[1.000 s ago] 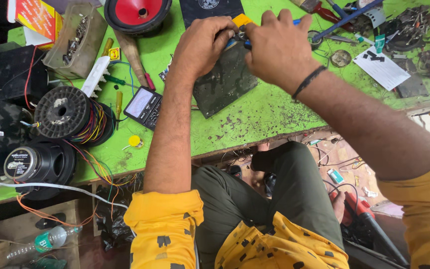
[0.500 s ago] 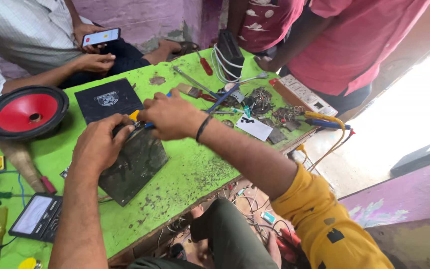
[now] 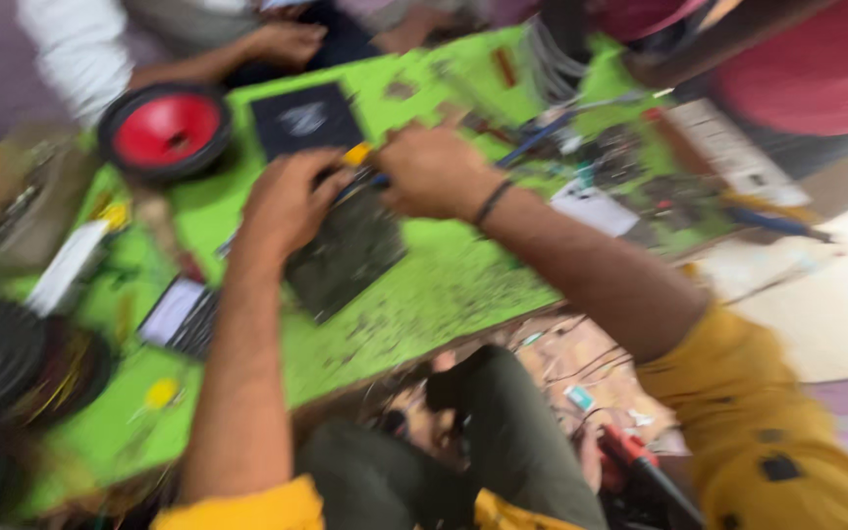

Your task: The person repairs an electronic device on a green workbench. They use pliers to strip wires, a screwdriver to adjust internal components, and a multimeter to test connections. The person also retrieves small parts from a drawer and manipulates the circuit board and casing.

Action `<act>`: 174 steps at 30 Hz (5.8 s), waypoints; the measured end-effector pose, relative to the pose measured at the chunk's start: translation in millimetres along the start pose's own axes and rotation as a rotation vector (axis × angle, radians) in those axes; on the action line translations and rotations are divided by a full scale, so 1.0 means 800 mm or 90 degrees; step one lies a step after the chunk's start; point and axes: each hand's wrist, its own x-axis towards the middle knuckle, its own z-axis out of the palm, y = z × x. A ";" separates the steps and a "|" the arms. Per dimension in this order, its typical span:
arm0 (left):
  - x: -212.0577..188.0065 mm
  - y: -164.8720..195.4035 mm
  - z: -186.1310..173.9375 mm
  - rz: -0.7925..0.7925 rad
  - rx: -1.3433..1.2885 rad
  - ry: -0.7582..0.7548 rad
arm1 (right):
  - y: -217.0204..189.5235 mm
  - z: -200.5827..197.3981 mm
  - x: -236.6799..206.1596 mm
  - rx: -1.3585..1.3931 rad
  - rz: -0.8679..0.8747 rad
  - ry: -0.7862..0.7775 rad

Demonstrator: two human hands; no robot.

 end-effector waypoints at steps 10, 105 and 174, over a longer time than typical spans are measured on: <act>-0.003 0.013 -0.002 -0.039 -0.011 0.014 | -0.041 -0.008 -0.019 -0.047 0.108 0.011; 0.003 -0.004 0.003 -0.082 -0.035 0.039 | 0.002 0.026 -0.003 0.004 0.021 0.134; 0.019 -0.157 0.077 -0.002 -0.353 -0.050 | -0.188 0.357 -0.240 0.021 0.261 0.153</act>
